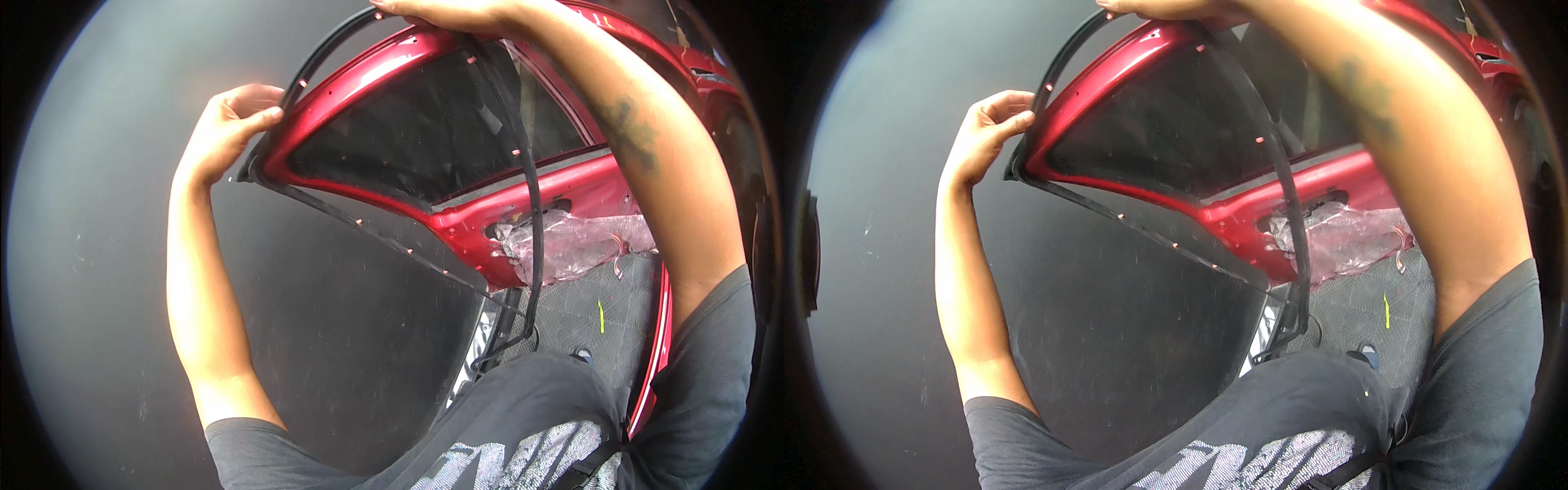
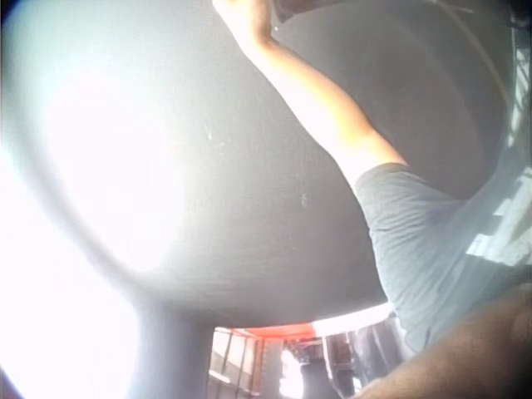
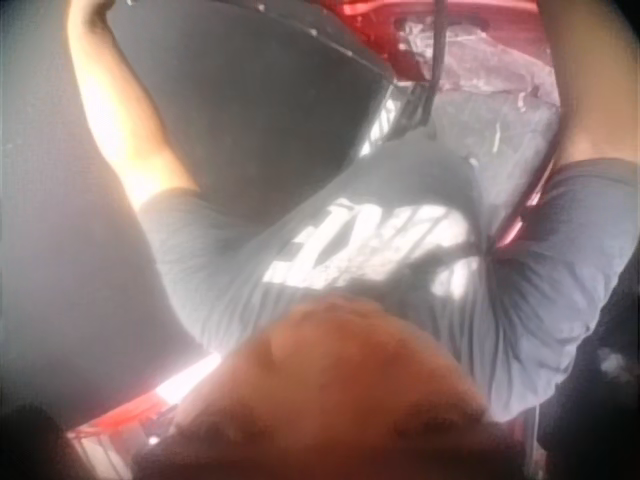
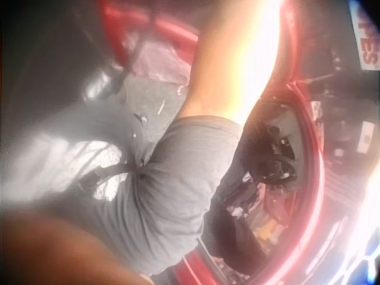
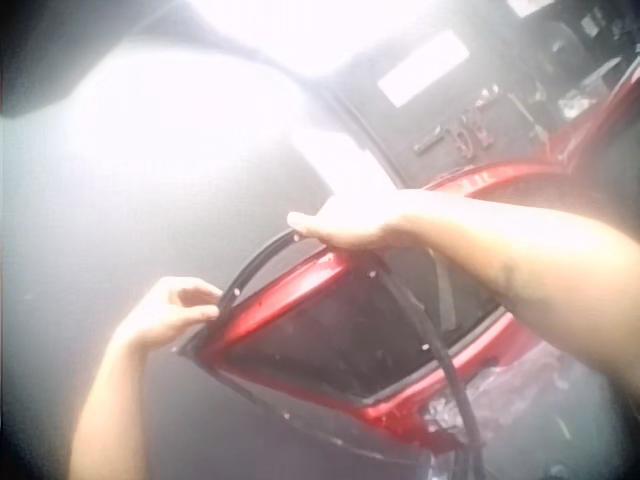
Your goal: The person installs black rubber weather stripping along the perimeter of a red car door frame. They press the seal into the channel by hand, working around the edges and corners to secure it in place.
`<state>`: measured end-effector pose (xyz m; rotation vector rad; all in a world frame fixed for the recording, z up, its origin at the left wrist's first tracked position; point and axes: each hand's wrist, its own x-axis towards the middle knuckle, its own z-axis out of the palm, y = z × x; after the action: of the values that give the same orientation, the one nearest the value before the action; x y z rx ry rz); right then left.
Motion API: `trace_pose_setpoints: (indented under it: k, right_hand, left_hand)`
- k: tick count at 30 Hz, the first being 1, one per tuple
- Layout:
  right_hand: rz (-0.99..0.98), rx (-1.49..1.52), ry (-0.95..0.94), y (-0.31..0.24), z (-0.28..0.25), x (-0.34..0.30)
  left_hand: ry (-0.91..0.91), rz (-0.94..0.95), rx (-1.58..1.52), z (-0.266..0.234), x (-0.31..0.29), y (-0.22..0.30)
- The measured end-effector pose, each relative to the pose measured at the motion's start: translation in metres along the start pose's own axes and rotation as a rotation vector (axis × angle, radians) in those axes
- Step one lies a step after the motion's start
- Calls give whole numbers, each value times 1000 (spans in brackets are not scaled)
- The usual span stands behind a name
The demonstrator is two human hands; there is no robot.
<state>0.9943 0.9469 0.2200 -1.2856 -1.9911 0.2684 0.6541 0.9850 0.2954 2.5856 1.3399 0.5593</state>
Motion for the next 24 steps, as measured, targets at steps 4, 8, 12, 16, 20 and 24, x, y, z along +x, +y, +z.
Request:
trace_pose_setpoints:
  k: [4,8,12,16,20,24]
  right_hand:
    - [-8,-129,39,1,3,11]
    - [-53,-79,59,19,1,15]
    - [-66,57,76,34,11,15]
    - [22,24,-52,7,0,-8]
    - [34,-33,-52,15,-3,-8]
    - [-20,-31,-2,23,4,-8]
  left_hand:
    - [144,81,-33,34,-14,26]
    - [223,157,47,52,-7,25]
    - [406,358,227,72,-7,10]
    - [465,379,203,82,-11,1]
    - [444,383,148,90,1,-5]
    - [441,390,139,96,6,-6]
